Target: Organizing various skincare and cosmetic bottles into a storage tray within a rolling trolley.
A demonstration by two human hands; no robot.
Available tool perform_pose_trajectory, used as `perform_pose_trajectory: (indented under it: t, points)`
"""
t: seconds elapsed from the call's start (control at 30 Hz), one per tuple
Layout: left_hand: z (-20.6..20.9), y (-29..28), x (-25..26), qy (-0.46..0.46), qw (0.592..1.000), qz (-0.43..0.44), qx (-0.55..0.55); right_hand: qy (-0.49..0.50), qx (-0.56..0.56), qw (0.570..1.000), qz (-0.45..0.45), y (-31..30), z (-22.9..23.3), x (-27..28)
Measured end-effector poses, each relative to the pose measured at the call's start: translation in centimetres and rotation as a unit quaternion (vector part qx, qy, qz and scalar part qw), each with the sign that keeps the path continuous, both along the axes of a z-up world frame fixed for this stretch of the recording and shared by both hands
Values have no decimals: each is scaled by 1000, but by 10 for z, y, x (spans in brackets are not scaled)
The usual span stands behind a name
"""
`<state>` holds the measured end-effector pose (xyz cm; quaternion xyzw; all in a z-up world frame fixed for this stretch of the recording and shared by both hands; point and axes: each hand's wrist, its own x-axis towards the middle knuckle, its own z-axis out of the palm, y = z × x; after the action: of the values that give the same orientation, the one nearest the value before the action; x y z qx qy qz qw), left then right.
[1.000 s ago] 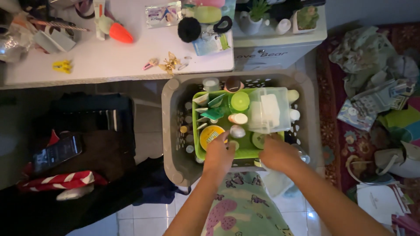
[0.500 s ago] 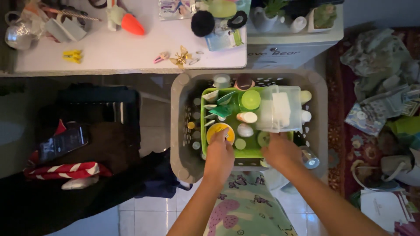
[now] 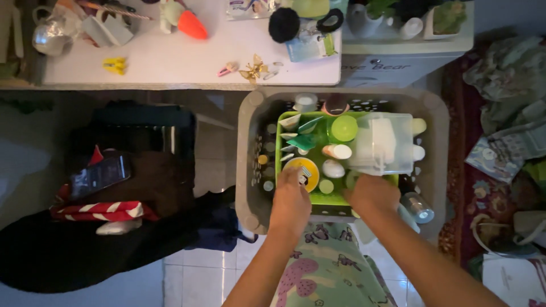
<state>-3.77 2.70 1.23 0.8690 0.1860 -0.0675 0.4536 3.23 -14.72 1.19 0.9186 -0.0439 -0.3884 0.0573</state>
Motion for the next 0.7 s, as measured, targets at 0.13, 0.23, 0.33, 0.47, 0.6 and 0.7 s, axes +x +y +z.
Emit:
perform_pose_trajectory:
  t: [0.13,0.23,0.33,0.47,0.6,0.7]
  points:
    - [-6,2,-3,-6,1000,11,-19,0,-13,1000,-12,1,-6,4]
    - [-2,5,-2,0,999,17,-41,-12,-11,1000,-24,4,7,6]
    - [0,8,0,1,999,23,-36,-1,-9,999,-39,8,27,10]
    - [0,12,0,12,999,12,-40,17,24,997,-76,4,36,7]
    - [6,16,4,58,996,23,-66,16,56,991,-119,14,73,8]
    - [12,19,5,35,996,30,-70,19,60,991,-122,22,94,3]
